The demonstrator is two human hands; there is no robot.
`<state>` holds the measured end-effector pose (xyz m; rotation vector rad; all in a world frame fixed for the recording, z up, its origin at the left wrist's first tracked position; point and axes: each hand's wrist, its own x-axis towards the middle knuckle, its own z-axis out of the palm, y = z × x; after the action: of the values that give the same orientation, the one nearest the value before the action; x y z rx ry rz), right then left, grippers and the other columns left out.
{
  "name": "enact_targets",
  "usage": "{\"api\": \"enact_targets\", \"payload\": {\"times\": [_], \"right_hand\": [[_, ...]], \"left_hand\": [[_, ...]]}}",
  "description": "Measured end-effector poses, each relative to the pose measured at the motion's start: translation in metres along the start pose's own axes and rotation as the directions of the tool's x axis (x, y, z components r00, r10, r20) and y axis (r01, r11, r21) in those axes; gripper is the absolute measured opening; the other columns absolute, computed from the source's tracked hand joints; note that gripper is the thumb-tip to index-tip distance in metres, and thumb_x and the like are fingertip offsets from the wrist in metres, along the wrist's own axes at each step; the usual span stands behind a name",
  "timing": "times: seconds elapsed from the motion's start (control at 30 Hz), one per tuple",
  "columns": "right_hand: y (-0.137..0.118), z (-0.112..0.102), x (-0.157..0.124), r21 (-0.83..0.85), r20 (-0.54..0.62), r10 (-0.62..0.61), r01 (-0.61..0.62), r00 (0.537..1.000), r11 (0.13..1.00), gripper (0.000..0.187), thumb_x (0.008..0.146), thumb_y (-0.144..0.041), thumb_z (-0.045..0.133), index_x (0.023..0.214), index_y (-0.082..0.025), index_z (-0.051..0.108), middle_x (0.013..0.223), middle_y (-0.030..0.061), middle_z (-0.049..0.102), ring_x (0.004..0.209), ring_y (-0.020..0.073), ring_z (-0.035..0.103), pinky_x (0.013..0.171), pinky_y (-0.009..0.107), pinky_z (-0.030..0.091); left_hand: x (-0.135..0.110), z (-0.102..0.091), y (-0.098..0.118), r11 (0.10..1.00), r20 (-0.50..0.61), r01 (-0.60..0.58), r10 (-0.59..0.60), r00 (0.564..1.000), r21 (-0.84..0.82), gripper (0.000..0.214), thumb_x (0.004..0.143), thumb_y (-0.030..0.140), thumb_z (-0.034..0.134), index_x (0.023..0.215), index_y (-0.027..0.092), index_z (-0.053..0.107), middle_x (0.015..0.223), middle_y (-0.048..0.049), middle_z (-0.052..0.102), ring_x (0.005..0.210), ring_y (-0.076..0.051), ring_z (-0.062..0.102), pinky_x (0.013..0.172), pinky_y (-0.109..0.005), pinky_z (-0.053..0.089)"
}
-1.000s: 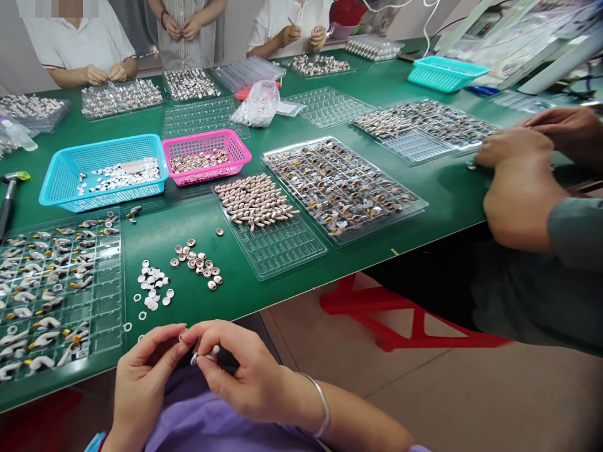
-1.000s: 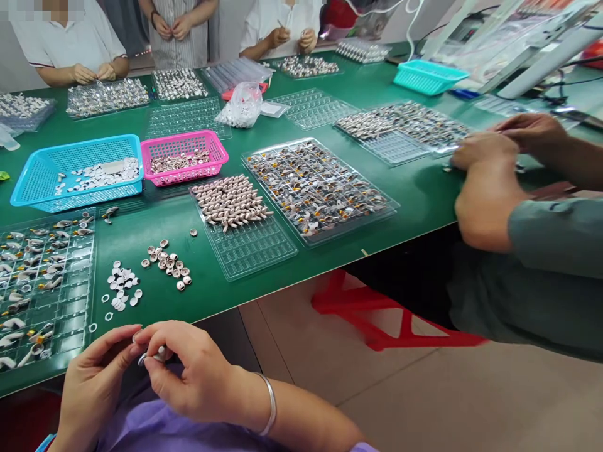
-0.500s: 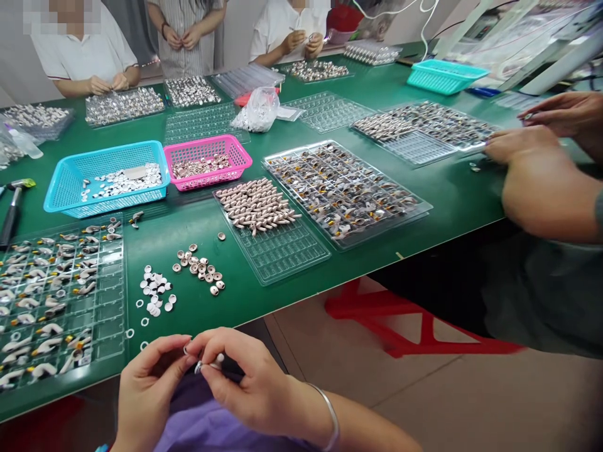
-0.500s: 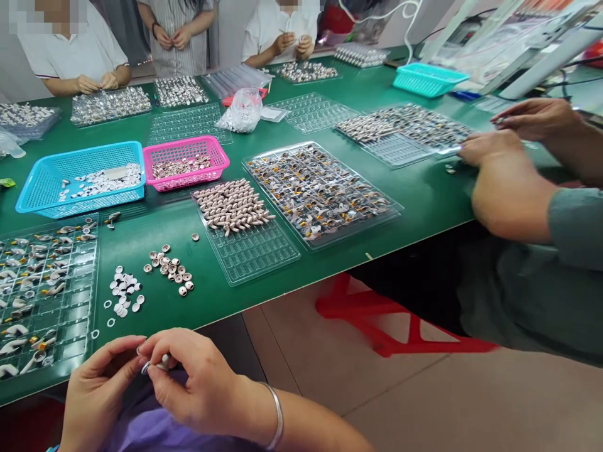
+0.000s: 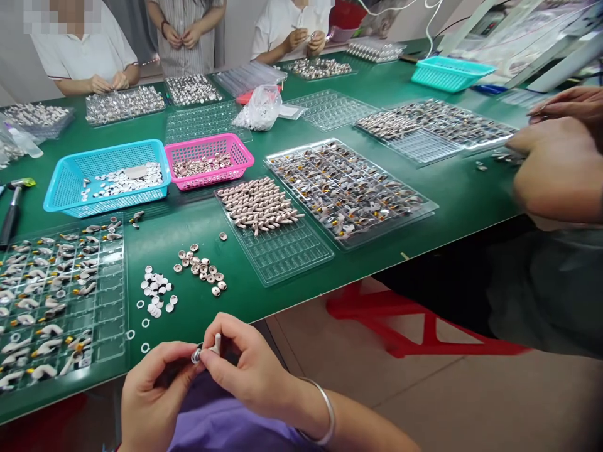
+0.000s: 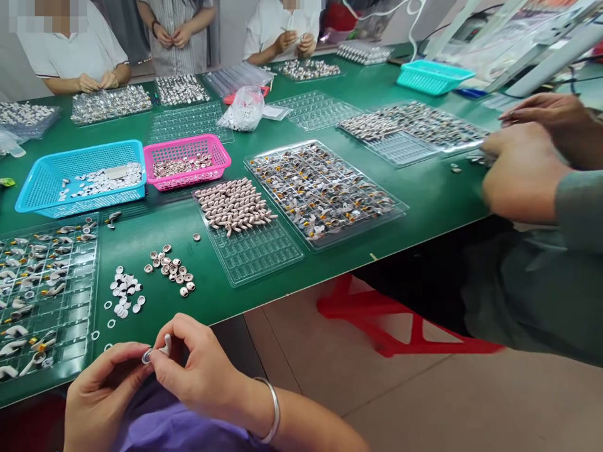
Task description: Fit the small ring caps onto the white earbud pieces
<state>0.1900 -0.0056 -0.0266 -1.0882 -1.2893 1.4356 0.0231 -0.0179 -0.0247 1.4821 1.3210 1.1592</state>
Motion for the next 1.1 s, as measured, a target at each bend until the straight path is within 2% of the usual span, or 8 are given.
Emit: {"api": "enact_targets", "payload": {"times": [0.3,0.67,0.83,0.97,1.1], "right_hand": [[0.004,0.002,0.000,-0.054,-0.012,-0.041,0.040,0.999,0.998,0.007,0.079,-0.019,0.061,0.074,-0.019,0.056,0.070,-0.0028,0.052,0.061,0.0106,0.049,0.057,0.022,0.040],[0.002,0.001,0.000,-0.071,0.006,-0.047,0.048,0.999,0.996,0.006,0.079,-0.019,0.059,0.074,-0.018,0.056,0.071,-0.0023,0.051,0.061,0.0106,0.048,0.056,0.022,0.040],[0.001,0.000,0.000,-0.067,0.014,-0.056,0.056,0.998,0.996,0.008,0.079,-0.018,0.060,0.073,-0.018,0.055,0.070,-0.0029,0.051,0.061,0.0099,0.047,0.057,0.022,0.039],[-0.001,0.001,-0.001,-0.004,0.030,0.003,-0.003,1.000,1.000,0.011,0.078,-0.020,0.063,0.074,-0.018,0.054,0.070,-0.0035,0.050,0.060,0.0092,0.046,0.056,0.022,0.039],[0.001,0.003,0.000,0.196,0.103,0.153,-0.171,0.983,0.966,0.016,0.078,-0.026,0.067,0.079,-0.019,0.053,0.064,-0.0059,0.049,0.055,0.0076,0.042,0.051,0.021,0.035]], "left_hand": [[0.001,0.000,0.000,0.997,0.011,-0.044,0.043,0.999,0.063,0.021,0.074,0.013,0.077,0.086,0.031,0.078,0.075,0.0072,0.077,0.064,-0.009,0.072,0.062,-0.010,0.058],[0.000,-0.002,0.001,0.991,0.035,-0.081,0.078,0.996,0.103,0.021,0.076,0.012,0.075,0.087,0.030,0.077,0.077,0.0070,0.077,0.066,-0.010,0.073,0.063,-0.012,0.058],[-0.006,-0.004,-0.006,0.970,0.031,-0.138,0.134,0.990,0.201,0.018,0.079,0.017,0.074,0.091,0.030,0.075,0.080,0.0073,0.078,0.067,-0.010,0.073,0.065,-0.013,0.059],[-0.015,-0.008,-0.016,0.927,-0.018,-0.181,0.198,0.980,0.329,0.021,0.081,0.020,0.074,0.101,0.028,0.072,0.087,0.0043,0.080,0.072,-0.014,0.076,0.070,-0.020,0.062],[-0.019,-0.009,-0.018,0.851,-0.030,-0.282,0.329,0.944,0.443,0.028,0.080,0.018,0.075,0.105,0.028,0.070,0.087,0.0040,0.081,0.072,-0.016,0.077,0.071,-0.021,0.062]]}}
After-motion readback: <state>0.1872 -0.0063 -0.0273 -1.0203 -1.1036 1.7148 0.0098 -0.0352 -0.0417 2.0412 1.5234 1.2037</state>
